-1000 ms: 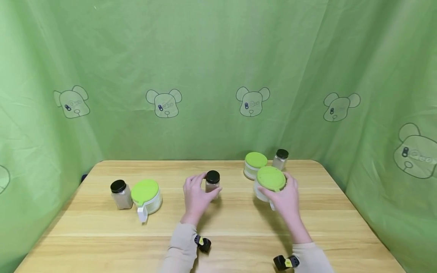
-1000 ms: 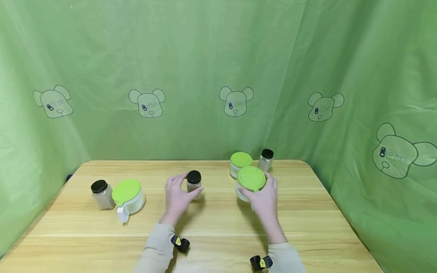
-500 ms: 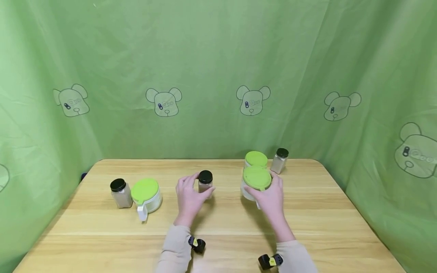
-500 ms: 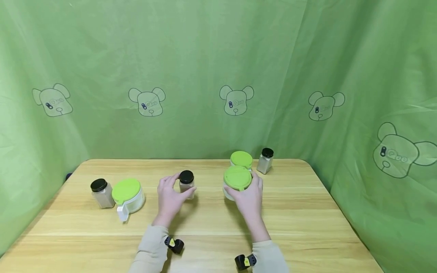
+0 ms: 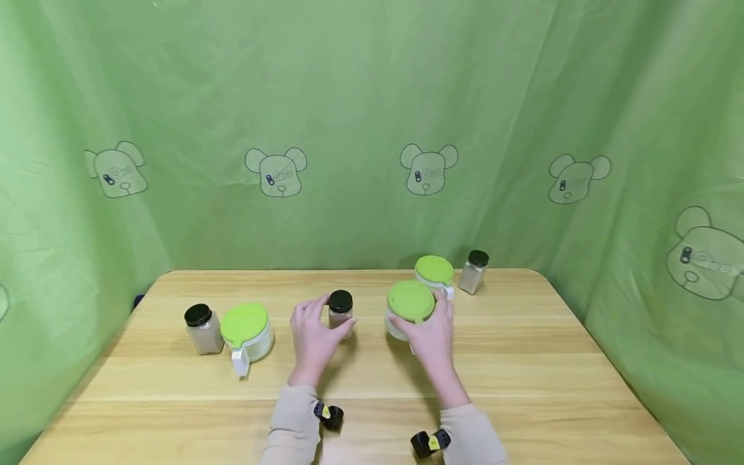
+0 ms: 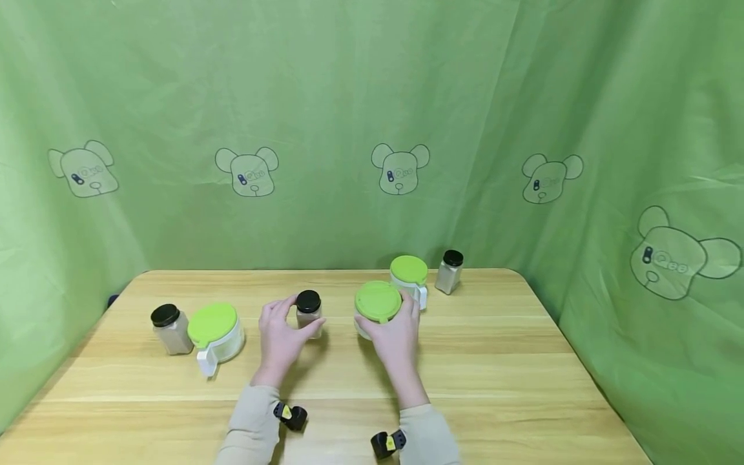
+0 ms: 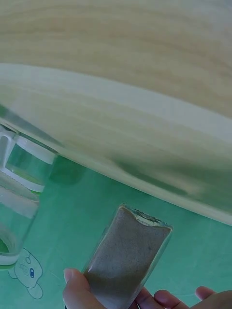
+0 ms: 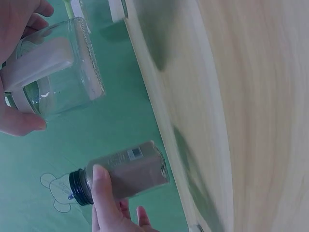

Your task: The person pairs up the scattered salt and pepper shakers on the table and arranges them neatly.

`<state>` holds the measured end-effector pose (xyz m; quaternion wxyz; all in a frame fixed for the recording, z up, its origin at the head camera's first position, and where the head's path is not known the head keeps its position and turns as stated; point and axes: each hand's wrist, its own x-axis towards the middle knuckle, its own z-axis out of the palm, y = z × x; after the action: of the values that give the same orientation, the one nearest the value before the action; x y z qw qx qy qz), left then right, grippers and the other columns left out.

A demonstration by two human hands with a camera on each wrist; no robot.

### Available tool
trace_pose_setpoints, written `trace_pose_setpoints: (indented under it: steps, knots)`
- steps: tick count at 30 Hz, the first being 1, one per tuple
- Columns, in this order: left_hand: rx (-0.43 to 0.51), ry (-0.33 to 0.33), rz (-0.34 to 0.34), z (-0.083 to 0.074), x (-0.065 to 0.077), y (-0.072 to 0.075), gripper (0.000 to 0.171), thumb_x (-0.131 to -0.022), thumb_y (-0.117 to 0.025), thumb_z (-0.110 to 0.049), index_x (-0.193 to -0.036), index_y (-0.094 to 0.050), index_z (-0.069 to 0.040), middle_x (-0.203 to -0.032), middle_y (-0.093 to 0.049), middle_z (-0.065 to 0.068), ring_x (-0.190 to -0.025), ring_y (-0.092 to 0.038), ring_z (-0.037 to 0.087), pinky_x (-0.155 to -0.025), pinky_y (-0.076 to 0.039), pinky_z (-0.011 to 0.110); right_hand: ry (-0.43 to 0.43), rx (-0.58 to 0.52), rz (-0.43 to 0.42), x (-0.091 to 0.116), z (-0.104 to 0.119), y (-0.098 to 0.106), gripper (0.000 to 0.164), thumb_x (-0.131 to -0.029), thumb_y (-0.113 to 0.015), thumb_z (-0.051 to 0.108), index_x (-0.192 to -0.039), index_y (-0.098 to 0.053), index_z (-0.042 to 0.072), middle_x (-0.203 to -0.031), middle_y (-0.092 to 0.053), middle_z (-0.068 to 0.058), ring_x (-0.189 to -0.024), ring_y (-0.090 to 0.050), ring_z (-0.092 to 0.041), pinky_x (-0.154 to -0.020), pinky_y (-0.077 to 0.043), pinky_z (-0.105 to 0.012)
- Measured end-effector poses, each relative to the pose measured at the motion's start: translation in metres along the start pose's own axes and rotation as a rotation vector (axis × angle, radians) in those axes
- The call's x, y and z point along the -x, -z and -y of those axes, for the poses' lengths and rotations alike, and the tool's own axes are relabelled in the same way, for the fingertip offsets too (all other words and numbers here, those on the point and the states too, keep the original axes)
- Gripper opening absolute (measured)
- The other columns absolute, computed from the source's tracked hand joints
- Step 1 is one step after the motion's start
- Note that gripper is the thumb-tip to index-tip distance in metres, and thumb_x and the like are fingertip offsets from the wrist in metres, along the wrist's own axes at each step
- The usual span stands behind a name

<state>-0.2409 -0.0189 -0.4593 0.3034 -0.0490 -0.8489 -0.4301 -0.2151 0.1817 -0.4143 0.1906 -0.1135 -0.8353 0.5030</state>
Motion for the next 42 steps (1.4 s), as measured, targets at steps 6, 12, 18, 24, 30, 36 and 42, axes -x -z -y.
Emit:
trace_pose_setpoints:
  steps: [6,12,18,24,30,36,42]
  knots:
    - [0.007,0.025,-0.007,0.003,-0.001,0.003,0.072,-0.063,-0.090,-0.036,-0.122,-0.064,-0.003,-0.117,-0.069,0.015,-0.110,-0.050,0.028,-0.100,-0.036,0.047,0.005,-0.036,-0.025,0.005,0.004,-0.013,0.101,-0.062,-0.091,0.026,-0.142,-0.035,0.000,-0.139,-0.040,-0.021,-0.130,-0.042,-0.039,-0.113,-0.032,-0.058]
    - [0.009,0.055,0.001,0.005,-0.003,0.008,0.073,-0.064,-0.089,-0.037,-0.123,-0.064,-0.002,-0.118,-0.069,0.015,-0.111,-0.049,0.028,-0.101,-0.036,0.047,-0.008,-0.059,-0.043,0.010,0.004,-0.028,0.102,-0.061,-0.091,0.025,-0.143,-0.036,0.000,-0.139,-0.041,-0.020,-0.130,-0.043,-0.037,-0.114,-0.032,-0.055]
    - [0.019,0.059,0.000,0.008,-0.005,0.014,0.072,-0.064,-0.089,-0.035,-0.123,-0.064,-0.003,-0.117,-0.069,0.016,-0.111,-0.049,0.029,-0.101,-0.036,0.048,-0.026,-0.067,-0.034,0.015,0.003,-0.046,0.102,-0.060,-0.091,0.028,-0.143,-0.036,0.003,-0.138,-0.041,-0.017,-0.127,-0.046,-0.035,-0.112,-0.035,-0.054]
    - [0.016,0.059,-0.002,0.012,-0.005,0.014,0.070,-0.063,-0.090,-0.035,-0.120,-0.065,-0.004,-0.116,-0.069,0.015,-0.110,-0.050,0.029,-0.102,-0.035,0.049,-0.048,-0.035,-0.015,0.021,0.004,-0.055,0.101,-0.060,-0.091,0.032,-0.140,-0.038,0.001,-0.136,-0.044,-0.018,-0.125,-0.049,-0.036,-0.109,-0.038,-0.055]
    - [-0.002,0.066,0.007,0.016,-0.002,0.012,0.070,-0.063,-0.089,-0.038,-0.120,-0.065,-0.004,-0.117,-0.070,0.015,-0.110,-0.050,0.029,-0.103,-0.035,0.050,-0.057,-0.005,-0.013,0.024,0.003,-0.056,0.099,-0.060,-0.091,0.030,-0.140,-0.039,0.001,-0.135,-0.044,-0.018,-0.124,-0.049,-0.036,-0.109,-0.040,-0.054]
    - [-0.018,0.077,0.023,0.018,-0.001,0.013,0.071,-0.064,-0.089,-0.039,-0.121,-0.066,-0.005,-0.117,-0.069,0.014,-0.111,-0.050,0.029,-0.103,-0.035,0.049,-0.057,0.003,-0.010,0.026,0.001,-0.061,0.100,-0.059,-0.092,0.030,-0.139,-0.040,0.001,-0.133,-0.045,-0.019,-0.123,-0.050,-0.037,-0.108,-0.040,-0.055]
    - [-0.033,0.106,0.059,0.018,-0.001,0.015,0.071,-0.064,-0.088,-0.041,-0.122,-0.065,-0.005,-0.118,-0.069,0.014,-0.113,-0.049,0.029,-0.103,-0.034,0.048,-0.045,0.016,-0.015,0.027,0.000,-0.064,0.100,-0.058,-0.092,0.030,-0.138,-0.040,0.000,-0.132,-0.046,-0.019,-0.122,-0.051,-0.038,-0.107,-0.041,-0.055]
